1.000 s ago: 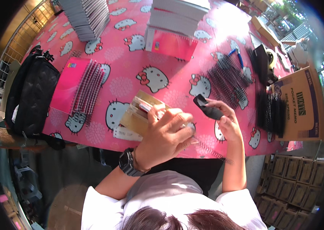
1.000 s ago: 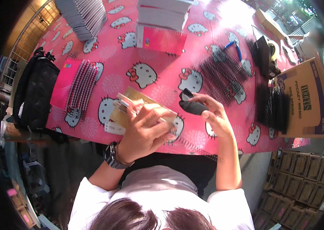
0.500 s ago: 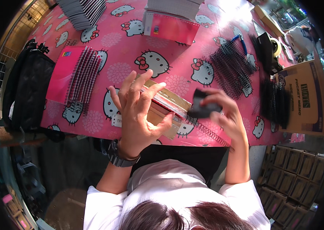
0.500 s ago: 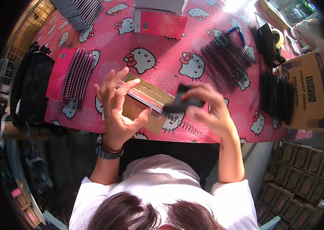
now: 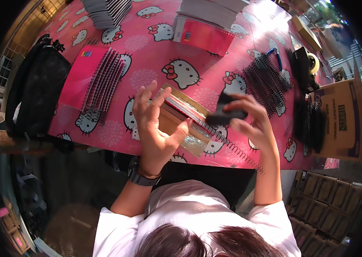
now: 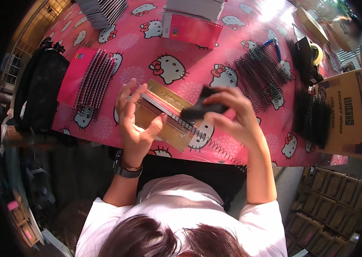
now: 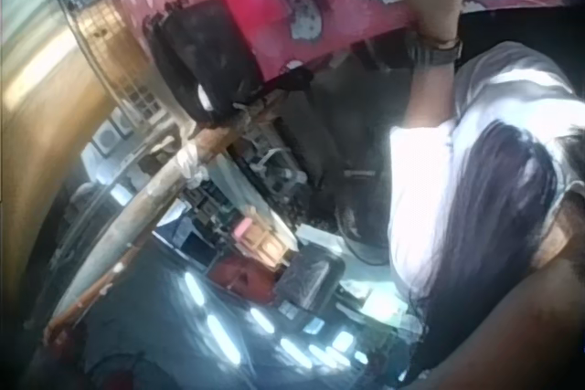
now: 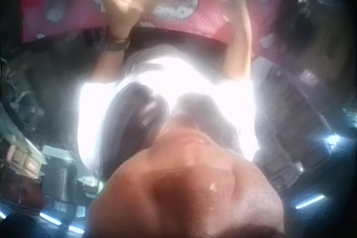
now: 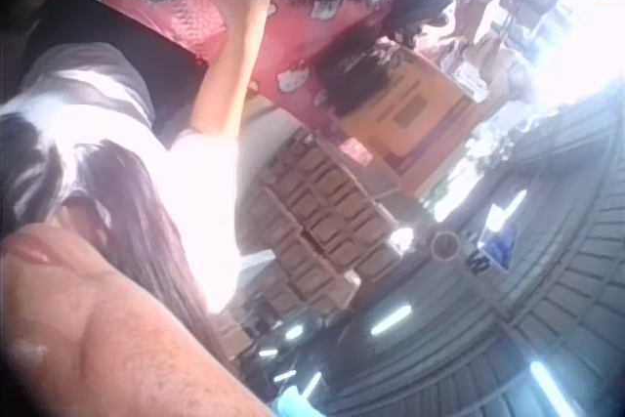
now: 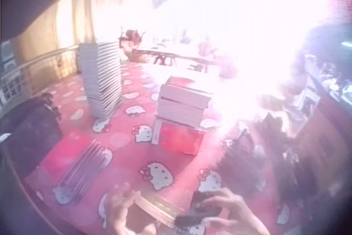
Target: The person binds notebooks by hand, threading a plastic spiral spine through the punched holes using a rubber friction pad, moving them between stacks, and organizing the finished items on a table.
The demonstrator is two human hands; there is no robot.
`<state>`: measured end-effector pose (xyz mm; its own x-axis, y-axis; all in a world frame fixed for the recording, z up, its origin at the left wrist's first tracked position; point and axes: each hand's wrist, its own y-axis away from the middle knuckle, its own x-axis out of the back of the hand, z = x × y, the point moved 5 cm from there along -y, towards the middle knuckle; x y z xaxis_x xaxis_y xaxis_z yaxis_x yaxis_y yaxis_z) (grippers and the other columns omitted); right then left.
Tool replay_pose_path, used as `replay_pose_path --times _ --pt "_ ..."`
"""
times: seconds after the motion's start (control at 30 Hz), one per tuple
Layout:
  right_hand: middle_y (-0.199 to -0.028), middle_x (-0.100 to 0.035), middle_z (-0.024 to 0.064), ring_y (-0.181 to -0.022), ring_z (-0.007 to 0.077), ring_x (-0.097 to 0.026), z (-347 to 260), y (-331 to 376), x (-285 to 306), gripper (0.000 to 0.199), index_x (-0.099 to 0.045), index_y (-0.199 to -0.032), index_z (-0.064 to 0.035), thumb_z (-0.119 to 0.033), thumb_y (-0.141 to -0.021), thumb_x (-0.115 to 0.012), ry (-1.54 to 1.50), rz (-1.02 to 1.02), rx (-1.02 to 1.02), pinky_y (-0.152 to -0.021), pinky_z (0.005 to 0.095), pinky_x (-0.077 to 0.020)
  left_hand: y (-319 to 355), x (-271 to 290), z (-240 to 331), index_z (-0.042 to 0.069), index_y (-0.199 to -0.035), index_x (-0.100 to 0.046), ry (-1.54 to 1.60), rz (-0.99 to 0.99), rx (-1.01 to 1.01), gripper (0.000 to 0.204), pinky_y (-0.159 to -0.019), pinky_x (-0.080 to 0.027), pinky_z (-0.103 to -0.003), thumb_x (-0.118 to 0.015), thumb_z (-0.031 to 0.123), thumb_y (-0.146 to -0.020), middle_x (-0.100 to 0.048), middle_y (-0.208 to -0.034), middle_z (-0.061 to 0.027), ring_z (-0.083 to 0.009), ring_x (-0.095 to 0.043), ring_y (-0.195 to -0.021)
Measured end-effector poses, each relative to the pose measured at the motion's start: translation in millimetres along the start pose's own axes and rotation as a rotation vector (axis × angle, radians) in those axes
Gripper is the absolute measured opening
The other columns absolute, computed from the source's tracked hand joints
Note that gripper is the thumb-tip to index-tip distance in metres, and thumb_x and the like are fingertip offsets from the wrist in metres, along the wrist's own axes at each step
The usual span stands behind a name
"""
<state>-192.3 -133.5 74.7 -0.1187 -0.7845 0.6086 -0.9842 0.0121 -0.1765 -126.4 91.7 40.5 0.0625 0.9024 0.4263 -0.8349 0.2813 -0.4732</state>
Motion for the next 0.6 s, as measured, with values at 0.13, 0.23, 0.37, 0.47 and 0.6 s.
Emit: replay_pose_path --times 0.13,0.23,0.37,0.47,0.6 --pt "-0.123 -0.059 0.0187 -0.111 0.0328 -0.056 -17.0 -5.8 -2.8 0.047 -0.071 -0.101 -0.0048 -0.037 -0.069 -0.08 -0.264 -0.082 0.144 -0.096 0.0406 -0.0427 2.4 -0.5 -8.0 0.008 -0.129 -0.059 0.035 0.005 0.047 0.059 -0.108 -0.033 -0.045 -0.073 0.02 -0.073 -0.044 -0.14 -0.0149 -0.0314 -0.039 -0.13" --pt "-0.12 -0.061 0.0195 -0.112 0.03 -0.057 4.8 -18.1 -10.9 0.05 -0.071 -0.101 -0.0063 -0.041 -0.067 -0.081 -0.148 -0.04 -0.032 -0.095 0.0394 -0.0428 0.0 -1.7 -8.3 0.008 -0.129 -0.06 0.054 0.031 0.053 0.058 -0.106 -0.037 -0.045 -0.073 0.022 -0.074 -0.046 -0.139 -0.0152 -0.0299 -0.043 -0.128" --pt "-0.115 -0.062 0.0181 -0.11 0.0287 -0.058 -6.7 -18.2 -12.6 0.044 -0.072 -0.101 -0.0047 -0.038 -0.073 -0.079 -0.497 -0.05 0.125 -0.094 0.0375 -0.0433 0.3 0.5 -9.9 0.009 -0.126 -0.062 0.107 0.054 0.013 0.057 -0.105 -0.036 -0.048 -0.077 0.019 -0.071 -0.051 -0.133 -0.0182 -0.0369 -0.043 -0.126" --pt "-0.118 -0.061 0.0197 -0.113 0.0289 -0.057 2.2 -32.1 -22.5 0.054 -0.071 -0.101 0.0001 -0.044 -0.071 -0.079 -0.301 -0.06 -0.023 -0.098 0.0384 -0.0409 0.2 -2.4 -12.0 0.009 -0.125 -0.062 0.12 0.054 0.061 0.057 -0.104 -0.037 -0.047 -0.078 0.02 -0.072 -0.051 -0.134 -0.0184 -0.0361 -0.044 -0.125" --pt "-0.122 -0.06 0.02 -0.117 0.0281 -0.055 -8.8 -35.4 -30.2 0.052 -0.071 -0.103 -0.0018 -0.043 -0.073 -0.078 -0.528 -0.123 0.004 -0.102 0.0377 -0.0378 0.8 1.5 -11.1 0.008 -0.126 -0.063 0.086 0.062 0.047 0.056 -0.104 -0.038 -0.042 -0.075 0.019 -0.073 -0.053 -0.134 -0.0155 -0.0289 -0.048 -0.123"
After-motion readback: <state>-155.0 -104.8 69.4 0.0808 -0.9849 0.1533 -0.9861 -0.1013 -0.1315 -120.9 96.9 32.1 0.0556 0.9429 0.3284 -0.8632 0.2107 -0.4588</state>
